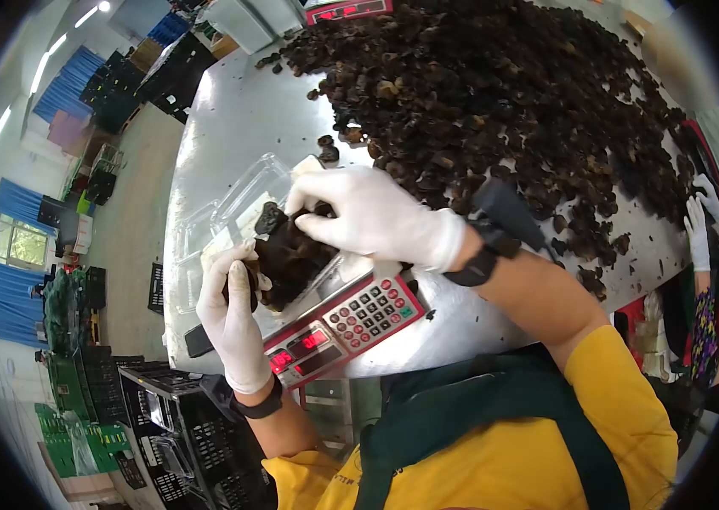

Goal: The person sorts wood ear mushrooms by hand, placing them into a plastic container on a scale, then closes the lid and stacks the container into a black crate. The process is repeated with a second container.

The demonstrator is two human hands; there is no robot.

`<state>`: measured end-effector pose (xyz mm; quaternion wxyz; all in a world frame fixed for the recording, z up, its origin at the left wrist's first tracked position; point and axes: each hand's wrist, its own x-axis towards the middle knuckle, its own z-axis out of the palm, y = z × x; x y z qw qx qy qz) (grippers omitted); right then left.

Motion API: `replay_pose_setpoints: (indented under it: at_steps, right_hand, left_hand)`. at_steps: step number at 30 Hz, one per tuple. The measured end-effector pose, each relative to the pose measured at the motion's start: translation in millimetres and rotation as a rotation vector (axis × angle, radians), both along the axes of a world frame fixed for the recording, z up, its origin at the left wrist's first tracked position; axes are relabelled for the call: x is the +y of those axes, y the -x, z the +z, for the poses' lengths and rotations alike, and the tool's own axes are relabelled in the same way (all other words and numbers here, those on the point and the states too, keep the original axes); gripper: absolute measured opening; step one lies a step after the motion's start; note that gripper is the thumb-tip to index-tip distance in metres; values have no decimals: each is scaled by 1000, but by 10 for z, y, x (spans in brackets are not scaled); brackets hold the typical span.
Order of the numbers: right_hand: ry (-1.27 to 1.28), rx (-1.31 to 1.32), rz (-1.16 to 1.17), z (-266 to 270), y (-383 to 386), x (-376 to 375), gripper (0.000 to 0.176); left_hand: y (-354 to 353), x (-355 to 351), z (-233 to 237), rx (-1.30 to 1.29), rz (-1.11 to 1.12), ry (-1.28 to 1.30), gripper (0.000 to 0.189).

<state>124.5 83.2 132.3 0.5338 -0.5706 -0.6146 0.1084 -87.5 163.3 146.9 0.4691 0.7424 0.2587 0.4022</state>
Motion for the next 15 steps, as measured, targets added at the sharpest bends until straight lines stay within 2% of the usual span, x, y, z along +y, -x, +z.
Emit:
replay_pose_setpoints:
  at_steps: [1, 3, 4, 6, 8, 11, 12, 15]
  right_hand:
    - [65, -34, -4, -34, 80, 148, 19]
    - [5, -97, 25, -253, 206, 424, 19]
    - [-4, -214, -12, -301, 255, 500, 20]
    - [-3, -213, -40, -405, 285, 578, 22]
    - [-16, -242, -115, -309, 306, 544, 27]
    - [-58, -279, -21, -74, 384, 406, 29]
    - [-15, -199, 41, -71, 422, 395, 31]
    - [76, -92, 99, -60, 443, 394, 35]
  left_hand:
    - [10, 73, -35, -4, 6, -8, 19]
    - [28, 206, -98, 16, 77, 35, 23]
    - [35, 260, -133, -8, 50, 34, 30]
    - [22, 287, -146, -24, 38, 25, 35]
    - [40, 325, -144, -16, 15, 0, 41]
    - [23, 348, -163, -6, 14, -63, 50]
    - [31, 333, -144, 45, 12, -124, 55]
    - [-8, 275, -156, -19, -36, -178, 55]
